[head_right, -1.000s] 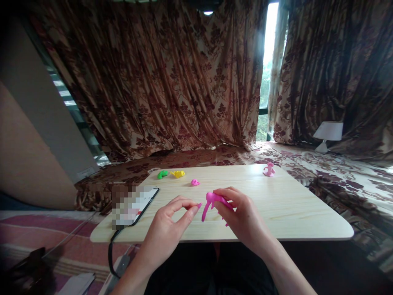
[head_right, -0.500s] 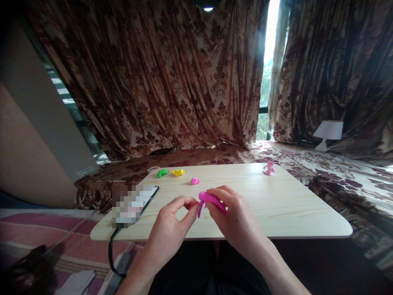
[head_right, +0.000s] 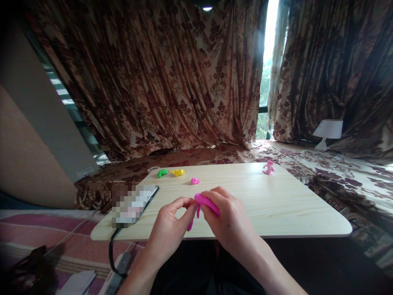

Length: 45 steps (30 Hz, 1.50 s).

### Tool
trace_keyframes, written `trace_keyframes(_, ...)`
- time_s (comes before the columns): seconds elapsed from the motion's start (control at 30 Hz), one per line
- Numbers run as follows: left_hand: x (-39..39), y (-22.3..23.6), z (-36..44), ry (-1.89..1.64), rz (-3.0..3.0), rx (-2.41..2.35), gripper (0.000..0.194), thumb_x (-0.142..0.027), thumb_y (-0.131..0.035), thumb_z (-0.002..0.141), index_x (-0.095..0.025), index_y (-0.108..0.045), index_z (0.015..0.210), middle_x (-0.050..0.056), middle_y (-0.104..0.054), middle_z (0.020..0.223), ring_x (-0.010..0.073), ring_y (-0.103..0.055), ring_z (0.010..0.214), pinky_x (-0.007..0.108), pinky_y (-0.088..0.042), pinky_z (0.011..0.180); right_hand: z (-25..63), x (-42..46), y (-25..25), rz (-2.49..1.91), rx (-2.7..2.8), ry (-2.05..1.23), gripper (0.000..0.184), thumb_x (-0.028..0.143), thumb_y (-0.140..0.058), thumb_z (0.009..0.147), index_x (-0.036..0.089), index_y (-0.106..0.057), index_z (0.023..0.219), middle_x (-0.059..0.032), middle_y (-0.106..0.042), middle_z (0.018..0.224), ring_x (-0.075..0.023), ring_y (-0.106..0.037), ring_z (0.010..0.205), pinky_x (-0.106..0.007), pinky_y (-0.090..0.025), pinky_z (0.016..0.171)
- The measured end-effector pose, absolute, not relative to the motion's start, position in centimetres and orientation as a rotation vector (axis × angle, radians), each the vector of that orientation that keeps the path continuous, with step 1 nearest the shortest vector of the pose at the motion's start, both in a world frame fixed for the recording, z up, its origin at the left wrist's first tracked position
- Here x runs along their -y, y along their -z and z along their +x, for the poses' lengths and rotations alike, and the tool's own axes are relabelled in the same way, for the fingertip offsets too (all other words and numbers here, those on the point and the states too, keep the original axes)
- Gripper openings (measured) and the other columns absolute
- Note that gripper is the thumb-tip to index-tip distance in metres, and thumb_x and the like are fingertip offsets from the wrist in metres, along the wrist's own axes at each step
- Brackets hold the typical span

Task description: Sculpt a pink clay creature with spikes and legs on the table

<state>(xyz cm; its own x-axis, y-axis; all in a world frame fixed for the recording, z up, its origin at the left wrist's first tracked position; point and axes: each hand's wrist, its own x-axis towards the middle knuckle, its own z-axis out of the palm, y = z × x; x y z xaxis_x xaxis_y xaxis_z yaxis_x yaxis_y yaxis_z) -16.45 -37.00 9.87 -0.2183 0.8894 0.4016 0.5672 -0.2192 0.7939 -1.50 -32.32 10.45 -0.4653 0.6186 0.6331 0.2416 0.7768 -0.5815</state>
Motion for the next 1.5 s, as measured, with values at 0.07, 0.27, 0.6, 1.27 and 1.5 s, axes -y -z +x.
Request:
trace_keyframes(0.07, 37.0, -9.8, -16.5, -1.424, 1.715, -1.7, 0.022, -0.034, -0.05, 0.085, -0.019, -0.064, 0.077, -0.002, -0.061, 0.061, 0.0131, -0.054, 0.056, 0.023, -0.04, 0.055, -1.7, 32.2, -10.4, -0.659, 2.055, -0.513, 0.023, 0.011, -0.054, 0.085, 0.023, -0.064, 0.101, -0.0032, -0.061, 0.094, -0.0168, -0.059, 0.083, -0.029, -0.047, 0.075)
trace_keyframes(0.27, 36.8, -9.2, -16.7, -1.445, 1.824, -1.718, 0.01, -0.028, -0.055, 0.082, -0.019, -0.061, 0.08, 0.0, -0.063, 0.076, 0.0155, -0.058, 0.074, 0.026, -0.044, 0.071, -1.8, 31.8, -10.4, -0.677, 2.064, -0.496, 0.026, 0.01, -0.055, 0.084, 0.024, -0.064, 0.103, -0.0023, -0.062, 0.093, -0.0169, -0.06, 0.083, -0.029, -0.047, 0.074)
trace_keyframes(0.6, 36.6, -8.3, -16.6, -1.478, 2.125, -2.029, 0.008, -0.022, -0.053, 0.082, -0.021, -0.061, 0.081, 0.002, -0.062, 0.076, 0.0198, -0.057, 0.079, 0.034, -0.041, 0.081, -1.7, 31.7, -10.2, -0.712, 2.073, -0.524, 0.015, 0.013, -0.055, 0.084, 0.021, -0.065, 0.092, -0.0028, -0.063, 0.087, -0.017, -0.061, 0.079, -0.027, -0.048, 0.07)
trace_keyframes(1.27, 36.5, -8.0, -17.5, -1.443, 2.106, -1.961, 0.014, -0.029, -0.053, 0.086, -0.021, -0.064, 0.09, 0.003, -0.066, 0.084, 0.0198, -0.059, 0.084, 0.036, -0.041, 0.088, -1.8, 29.9, -9.6, -0.739, 2.143, -0.59, 0.015, 0.024, -0.053, 0.087, 0.02, -0.067, 0.092, -0.0029, -0.064, 0.084, -0.0162, -0.063, 0.074, -0.026, -0.051, 0.066)
trace_keyframes(1.5, 35.1, -5.5, -20.9, -1.559, 1.9, -1.824, 0.022, -0.028, -0.045, 0.089, -0.019, -0.064, 0.096, 0.005, -0.067, 0.097, 0.0178, -0.061, 0.095, 0.029, -0.045, 0.086, -1.4, 24.6, -10.4, -0.648, 2.192, -0.534, 0.021, 0.025, -0.058, 0.084, 0.021, -0.066, 0.103, -0.0046, -0.066, 0.093, -0.0183, -0.062, 0.08, -0.029, -0.05, 0.072)
